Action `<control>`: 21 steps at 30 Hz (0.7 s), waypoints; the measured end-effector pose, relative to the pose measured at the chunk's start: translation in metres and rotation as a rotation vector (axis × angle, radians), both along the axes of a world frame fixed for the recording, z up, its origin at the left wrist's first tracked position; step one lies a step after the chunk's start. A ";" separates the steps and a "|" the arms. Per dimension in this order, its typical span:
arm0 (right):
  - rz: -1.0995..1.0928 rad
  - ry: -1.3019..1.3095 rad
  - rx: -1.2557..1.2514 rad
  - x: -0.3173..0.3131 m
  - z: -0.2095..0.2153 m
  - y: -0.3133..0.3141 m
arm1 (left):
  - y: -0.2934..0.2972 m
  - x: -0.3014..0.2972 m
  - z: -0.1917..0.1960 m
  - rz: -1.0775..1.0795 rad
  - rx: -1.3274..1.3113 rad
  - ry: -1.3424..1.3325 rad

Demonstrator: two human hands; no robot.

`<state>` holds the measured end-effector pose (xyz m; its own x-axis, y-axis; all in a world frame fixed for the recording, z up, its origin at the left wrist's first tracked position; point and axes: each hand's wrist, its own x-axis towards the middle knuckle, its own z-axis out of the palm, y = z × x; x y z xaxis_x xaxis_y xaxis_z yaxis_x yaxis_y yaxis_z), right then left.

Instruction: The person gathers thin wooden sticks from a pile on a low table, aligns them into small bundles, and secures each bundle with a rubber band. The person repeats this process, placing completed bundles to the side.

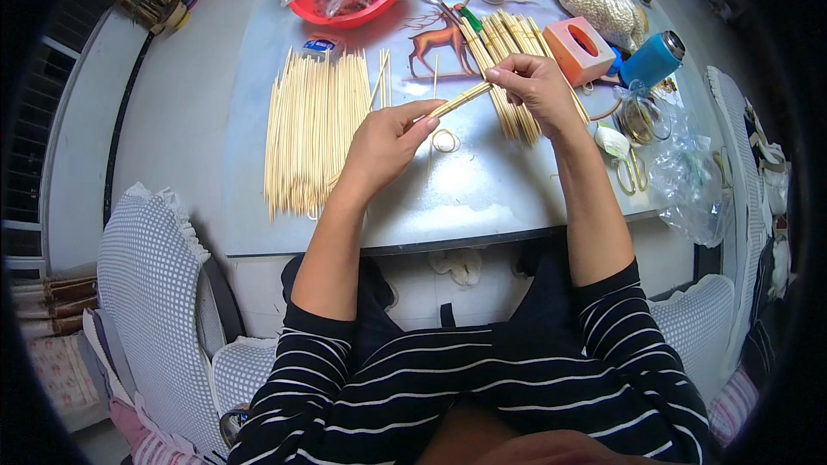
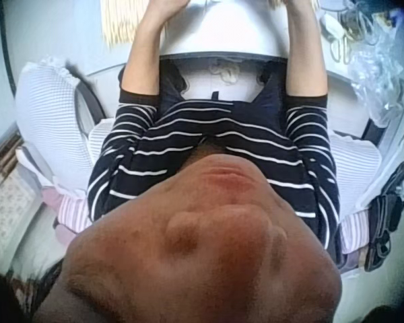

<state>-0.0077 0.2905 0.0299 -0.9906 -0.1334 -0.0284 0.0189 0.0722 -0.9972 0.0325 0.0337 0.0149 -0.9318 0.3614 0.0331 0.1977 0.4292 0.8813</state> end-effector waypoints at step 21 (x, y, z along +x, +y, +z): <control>-0.036 0.141 0.071 -0.003 -0.013 -0.006 | 0.000 -0.001 0.002 -0.007 -0.017 -0.043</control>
<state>-0.0104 0.2845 0.0166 -0.9895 -0.1002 0.1037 -0.1175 0.1442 -0.9825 0.0317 0.0335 0.0173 -0.9296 0.3683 -0.0135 0.1627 0.4428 0.8818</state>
